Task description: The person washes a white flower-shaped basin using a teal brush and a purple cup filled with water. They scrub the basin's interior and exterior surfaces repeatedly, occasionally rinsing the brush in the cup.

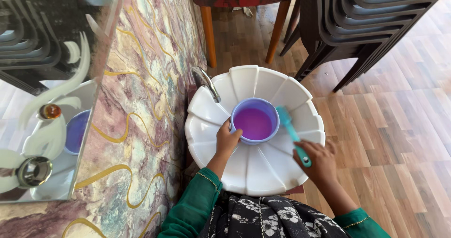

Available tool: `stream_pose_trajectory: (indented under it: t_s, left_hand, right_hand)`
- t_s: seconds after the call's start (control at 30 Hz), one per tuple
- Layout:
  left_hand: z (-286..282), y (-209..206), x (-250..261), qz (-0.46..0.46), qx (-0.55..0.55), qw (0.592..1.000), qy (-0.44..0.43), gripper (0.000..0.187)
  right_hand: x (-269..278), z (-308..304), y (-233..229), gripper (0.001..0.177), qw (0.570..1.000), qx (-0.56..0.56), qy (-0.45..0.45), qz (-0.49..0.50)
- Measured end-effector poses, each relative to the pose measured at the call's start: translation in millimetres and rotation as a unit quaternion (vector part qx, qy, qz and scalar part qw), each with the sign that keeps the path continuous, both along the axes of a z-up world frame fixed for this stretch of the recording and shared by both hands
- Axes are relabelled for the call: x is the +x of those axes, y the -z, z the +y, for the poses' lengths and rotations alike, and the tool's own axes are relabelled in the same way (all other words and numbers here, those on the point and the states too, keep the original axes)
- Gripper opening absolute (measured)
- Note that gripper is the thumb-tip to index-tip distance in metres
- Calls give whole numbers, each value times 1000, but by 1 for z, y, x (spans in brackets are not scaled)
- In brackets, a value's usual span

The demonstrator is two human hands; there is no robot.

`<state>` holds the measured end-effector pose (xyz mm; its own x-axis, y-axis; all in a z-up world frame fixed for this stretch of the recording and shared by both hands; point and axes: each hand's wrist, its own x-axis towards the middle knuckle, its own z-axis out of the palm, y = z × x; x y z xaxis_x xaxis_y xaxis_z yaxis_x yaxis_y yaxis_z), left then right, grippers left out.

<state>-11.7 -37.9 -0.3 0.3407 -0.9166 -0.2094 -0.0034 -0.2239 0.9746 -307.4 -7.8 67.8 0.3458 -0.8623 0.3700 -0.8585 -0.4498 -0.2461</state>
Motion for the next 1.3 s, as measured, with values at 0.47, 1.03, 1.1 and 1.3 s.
stream_pose_trajectory:
  t_s: [0.47, 1.03, 1.1, 1.3]
  left_hand:
    - [76, -32, 29, 136, -82, 972, -171, 67]
    - [86, -16, 34, 140, -97, 974, -150, 67]
    - [86, -20, 34, 144, -78, 975, -151, 68]
    - [86, -29, 31, 162, -70, 972, -152, 68]
  right_hand:
    - [12, -8, 39, 27, 991, 90, -101, -19]
    - [22, -26, 45, 29, 997, -63, 32, 12]
    - [24, -25, 39, 28, 999, -36, 11, 20]
    - [27, -22, 29, 22, 997, -62, 33, 41]
